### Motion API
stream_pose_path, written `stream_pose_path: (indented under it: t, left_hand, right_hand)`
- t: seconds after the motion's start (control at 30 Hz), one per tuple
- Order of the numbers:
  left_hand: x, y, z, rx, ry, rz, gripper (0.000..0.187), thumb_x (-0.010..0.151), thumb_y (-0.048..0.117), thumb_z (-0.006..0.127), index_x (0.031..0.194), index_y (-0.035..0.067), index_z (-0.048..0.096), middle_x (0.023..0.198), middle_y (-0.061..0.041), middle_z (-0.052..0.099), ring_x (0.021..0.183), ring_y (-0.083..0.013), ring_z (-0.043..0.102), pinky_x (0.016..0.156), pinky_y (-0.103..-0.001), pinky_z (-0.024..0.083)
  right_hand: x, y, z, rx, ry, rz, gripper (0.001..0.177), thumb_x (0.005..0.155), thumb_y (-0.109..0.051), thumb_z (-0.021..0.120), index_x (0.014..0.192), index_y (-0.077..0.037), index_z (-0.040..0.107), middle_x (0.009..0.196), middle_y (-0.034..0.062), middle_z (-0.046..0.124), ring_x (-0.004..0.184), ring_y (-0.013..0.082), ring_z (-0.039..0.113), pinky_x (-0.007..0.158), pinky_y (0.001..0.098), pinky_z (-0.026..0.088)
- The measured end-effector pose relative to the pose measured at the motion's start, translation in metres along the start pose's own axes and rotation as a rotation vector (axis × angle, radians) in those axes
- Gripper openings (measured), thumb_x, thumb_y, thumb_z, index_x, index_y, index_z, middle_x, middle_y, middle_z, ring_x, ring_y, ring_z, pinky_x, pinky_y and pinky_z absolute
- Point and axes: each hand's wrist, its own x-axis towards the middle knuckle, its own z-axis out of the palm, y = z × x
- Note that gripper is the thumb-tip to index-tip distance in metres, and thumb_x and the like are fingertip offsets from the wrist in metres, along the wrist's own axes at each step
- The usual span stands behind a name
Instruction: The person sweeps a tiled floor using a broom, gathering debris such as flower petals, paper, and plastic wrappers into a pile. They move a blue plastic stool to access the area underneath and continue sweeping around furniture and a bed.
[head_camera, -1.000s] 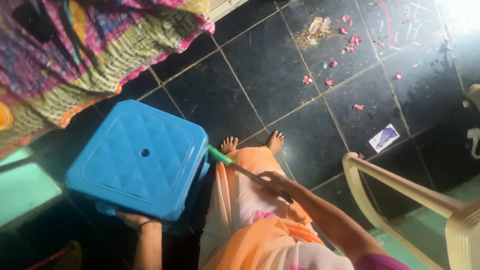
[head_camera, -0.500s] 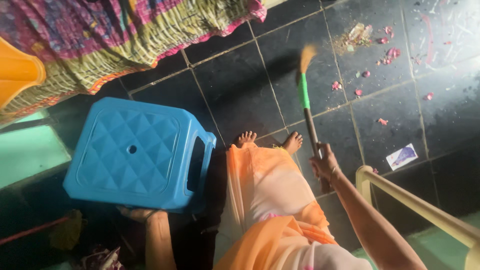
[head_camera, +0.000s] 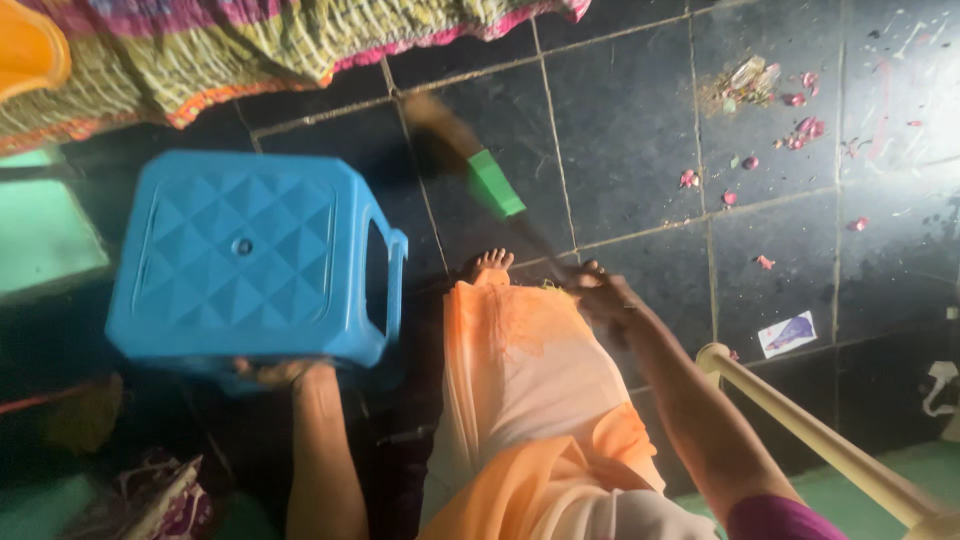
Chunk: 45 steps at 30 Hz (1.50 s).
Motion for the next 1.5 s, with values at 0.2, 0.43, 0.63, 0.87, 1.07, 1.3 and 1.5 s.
stream_pose_path:
  t: [0.2, 0.43, 0.63, 0.87, 1.07, 1.3, 1.5]
  left_hand:
    - [0.016, -0.044, 0.025, 0.116, 0.336, 0.014, 0.085, 0.073, 0.065, 0.058, 0.144, 0.019, 0.046, 0.15, -0.012, 0.046, 0.139, -0.0372, 0.045, 0.108, -0.069, 0.041]
    - [0.041, -0.101, 0.046, 0.219, 0.245, 0.04, 0.087, 0.066, 0.065, 0.062, 0.142, 0.026, 0.046, 0.153, -0.006, 0.045, 0.141, -0.0323, 0.045, 0.111, -0.07, 0.04]
    - [0.079, -0.154, 0.068, 0.095, 0.382, -0.025, 0.079, 0.073, 0.059, 0.06, 0.141, 0.019, 0.05, 0.147, -0.011, 0.049, 0.135, -0.0353, 0.046, 0.108, -0.067, 0.038]
    - [0.13, -0.186, 0.031, 0.375, 0.413, -0.083, 0.05, 0.083, 0.041, 0.061, 0.126, 0.015, 0.059, 0.127, -0.007, 0.06, 0.116, -0.028, 0.056, 0.099, -0.055, 0.046]
    - [0.15, -0.165, -0.007, 0.723, 0.508, -0.172, 0.026, 0.092, 0.025, 0.062, 0.112, 0.011, 0.068, 0.11, -0.005, 0.069, 0.099, -0.0217, 0.065, 0.091, -0.045, 0.053]
    - [0.121, -0.146, -0.02, 0.692, 0.625, -0.088, 0.017, 0.095, 0.016, 0.063, 0.097, -0.001, 0.067, 0.088, -0.011, 0.068, 0.066, -0.019, 0.059, 0.069, -0.036, 0.066]
    - [0.088, -0.124, -0.04, 0.992, 0.524, -0.202, 0.026, 0.098, 0.013, 0.057, 0.104, -0.012, 0.063, 0.093, -0.017, 0.071, 0.077, -0.0261, 0.073, 0.077, -0.039, 0.064]
  right_hand:
    - [-0.035, 0.023, -0.074, 0.385, 0.345, 0.008, 0.055, 0.087, -0.01, 0.071, 0.138, -0.019, 0.051, 0.07, 0.0081, 0.06, 0.049, 0.0145, 0.053, 0.038, 0.0325, 0.043]
    - [-0.046, -0.052, -0.02, 0.609, 0.113, -0.081, 0.049, 0.092, -0.015, 0.062, 0.14, -0.024, 0.054, 0.068, 0.0057, 0.059, 0.045, 0.012, 0.048, 0.035, 0.0262, 0.038]
    - [0.051, -0.162, 0.019, 0.156, -0.091, -0.294, 0.056, 0.089, -0.008, 0.069, 0.142, -0.024, 0.058, 0.065, 0.0023, 0.061, 0.048, 0.0107, 0.053, 0.04, 0.0274, 0.045]
    - [0.202, -0.155, -0.098, 0.917, -0.307, -0.028, 0.039, 0.09, -0.025, 0.055, 0.129, -0.023, 0.055, 0.091, 0.0054, 0.073, 0.061, 0.021, 0.068, 0.043, 0.0371, 0.051]
    - [0.164, -0.03, -0.203, 0.759, 0.014, -0.439, 0.03, 0.107, -0.018, 0.068, 0.127, 0.0, 0.054, 0.073, 0.0069, 0.054, 0.051, 0.0134, 0.053, 0.041, 0.0268, 0.042]
    - [0.064, 0.06, -0.141, 0.616, 0.452, -0.266, 0.042, 0.09, -0.001, 0.063, 0.127, -0.015, 0.049, 0.073, 0.0106, 0.06, 0.049, 0.0173, 0.057, 0.038, 0.0323, 0.046]
    - [-0.065, 0.057, 0.014, 0.416, 0.137, -0.007, 0.05, 0.087, -0.01, 0.069, 0.133, -0.028, 0.057, 0.067, 0.0064, 0.058, 0.047, 0.0144, 0.052, 0.036, 0.031, 0.039]
